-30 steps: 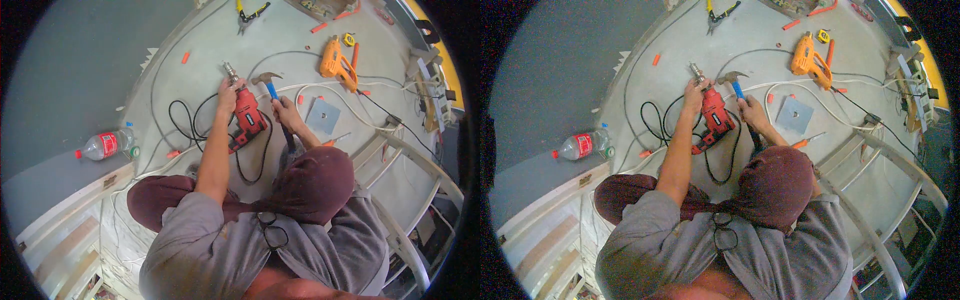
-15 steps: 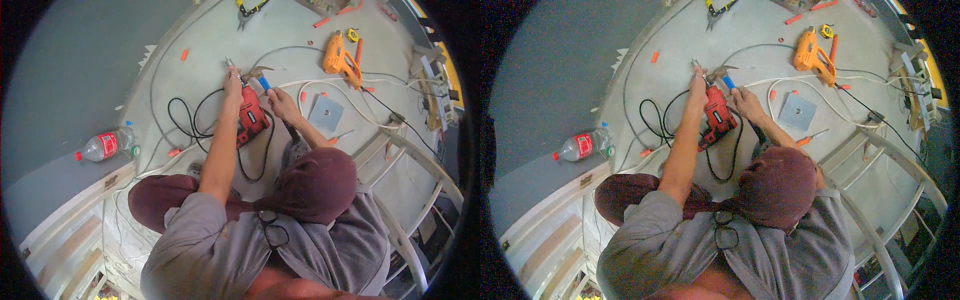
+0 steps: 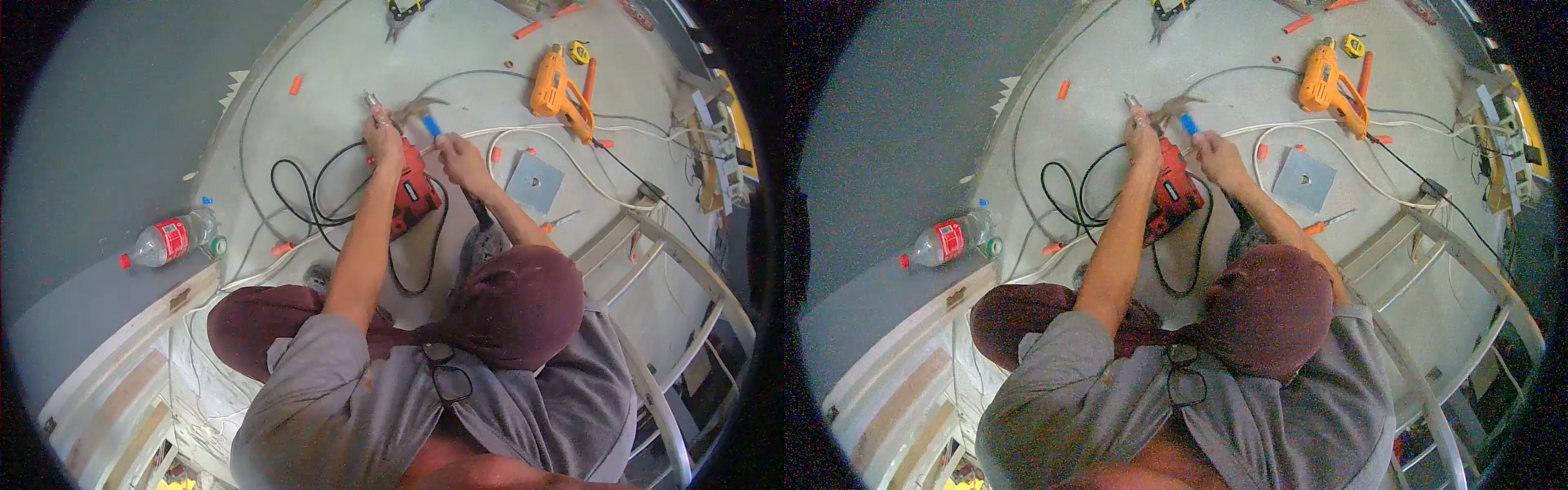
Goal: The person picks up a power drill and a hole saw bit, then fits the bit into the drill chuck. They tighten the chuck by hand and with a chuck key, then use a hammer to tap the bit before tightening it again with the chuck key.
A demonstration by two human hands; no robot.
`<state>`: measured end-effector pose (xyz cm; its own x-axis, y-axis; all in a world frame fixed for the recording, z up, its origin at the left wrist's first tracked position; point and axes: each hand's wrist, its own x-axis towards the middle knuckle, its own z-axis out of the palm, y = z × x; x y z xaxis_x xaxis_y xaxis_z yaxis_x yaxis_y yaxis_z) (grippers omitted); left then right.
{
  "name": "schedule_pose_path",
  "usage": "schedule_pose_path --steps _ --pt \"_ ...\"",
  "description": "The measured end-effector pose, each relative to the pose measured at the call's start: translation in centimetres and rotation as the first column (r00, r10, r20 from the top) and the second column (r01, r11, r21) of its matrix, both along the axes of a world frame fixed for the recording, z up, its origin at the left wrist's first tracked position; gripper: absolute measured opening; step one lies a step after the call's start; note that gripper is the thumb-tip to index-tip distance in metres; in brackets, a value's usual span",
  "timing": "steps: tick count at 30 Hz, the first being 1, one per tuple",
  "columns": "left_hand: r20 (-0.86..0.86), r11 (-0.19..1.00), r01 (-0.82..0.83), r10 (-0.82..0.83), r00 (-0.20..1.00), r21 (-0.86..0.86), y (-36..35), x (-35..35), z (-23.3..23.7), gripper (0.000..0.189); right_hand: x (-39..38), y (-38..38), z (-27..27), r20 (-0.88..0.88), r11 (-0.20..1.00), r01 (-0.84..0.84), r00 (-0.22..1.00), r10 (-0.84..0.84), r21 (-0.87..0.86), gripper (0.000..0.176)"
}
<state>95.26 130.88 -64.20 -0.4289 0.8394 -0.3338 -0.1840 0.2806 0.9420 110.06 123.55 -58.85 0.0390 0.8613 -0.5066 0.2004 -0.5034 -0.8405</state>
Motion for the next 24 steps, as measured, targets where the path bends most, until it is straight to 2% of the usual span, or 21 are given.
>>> schedule_pose_path --steps 1,2,4,5,7,8,9,11,12,14,15,17,20,21,23,24 --pt "-0.033 0.998 0.057 -0.058 0.998 -0.020 -0.3 0.0 0.9 0.052 -0.2 0.3 0.7 -0.073 0.989 0.134 0.988 -0.139 -0.059 0.033" --pt "-0.064 0.993 0.114 -0.116 0.991 -0.041 -0.5 -0.1 1.5 0.051 -0.4 0.4 0.7 -0.074 0.989 0.131 0.988 -0.135 -0.062 0.033" --pt "-0.035 0.993 0.107 -0.108 0.993 -0.040 -0.8 0.2 2.8 0.051 -0.3 0.7 0.7 0.102 0.983 0.175 0.979 -0.179 0.048 0.033" --pt "-0.002 0.994 0.099 -0.099 0.995 -0.035 -0.6 0.7 2.9 0.051 0.1 0.6 0.8 0.106 0.982 0.179 0.977 -0.184 0.053 0.033" --pt "0.037 0.997 0.065 -0.063 0.997 -0.047 -0.5 0.7 3.0 0.050 0.4 0.0 0.9 0.080 0.992 -0.121 0.989 0.124 -0.031 0.034" --pt "0.073 0.998 0.023 -0.018 0.997 -0.062 -0.6 0.5 2.4 0.050 0.4 -0.1 0.8 0.079 0.992 -0.122 0.989 0.124 -0.034 0.034" --pt "0.072 0.998 0.022 -0.017 0.997 -0.060 -0.4 0.5 1.8 0.050 0.4 0.4 0.4 0.055 1.000 -0.012 0.998 0.013 -0.017 0.034" --pt "0.210 0.997 0.059 -0.048 0.977 -0.047 -0.5 0.4 1.0 0.050 0.1 0.5 -0.4 0.002 0.978 0.207 0.978 -0.207 -0.003 0.035" --pt "0.210 0.997 0.058 -0.047 0.977 -0.048 -0.6 0.2 1.0 0.050 0.0 0.0 -0.8 0.003 0.979 0.206 0.979 -0.206 -0.004 0.035" --pt "-0.065 0.988 0.058 -0.068 0.996 -0.142 -0.7 0.1 1.0 0.061 -0.1 -0.8 -0.8 0.169 0.987 -0.130 0.979 0.112 0.100 0.034" --pt "-0.062 0.988 0.061 -0.071 0.996 -0.144 -0.9 0.3 1.1 0.061 0.1 -0.8 -0.5 0.171 0.987 -0.127 0.979 0.109 0.097 0.034" --pt "0.005 0.990 0.093 -0.093 0.996 -0.105 -0.6 0.2 0.9 0.061 0.2 0.3 0.2 -0.041 0.997 0.078 0.996 -0.079 -0.020 0.033" --pt "0.064 0.993 0.113 -0.110 0.992 -0.037 -0.7 0.4 -0.6 0.058 -0.1 0.5 -0.8 0.028 0.990 0.143 0.989 -0.143 0.015 0.038" --pt "0.066 0.992 0.118 -0.116 0.991 -0.031 -0.4 0.4 -1.7 0.058 0.1 0.6 -0.2 0.031 0.989 0.148 0.988 -0.149 0.021 0.038" --pt "0.119 0.993 0.072 -0.061 0.991 -0.090 -0.4 0.0 -3.1 0.057 0.3 0.1 1.1 -0.106 0.989 -0.070 0.993 0.057 -0.130 0.031" --pt "0.117 0.994 0.071 -0.061 0.991 -0.078 -0.4 -0.1 -1.6 0.057 0.3 0.0 1.2 -0.107 0.990 -0.072 0.993 0.059 -0.118 0.031"
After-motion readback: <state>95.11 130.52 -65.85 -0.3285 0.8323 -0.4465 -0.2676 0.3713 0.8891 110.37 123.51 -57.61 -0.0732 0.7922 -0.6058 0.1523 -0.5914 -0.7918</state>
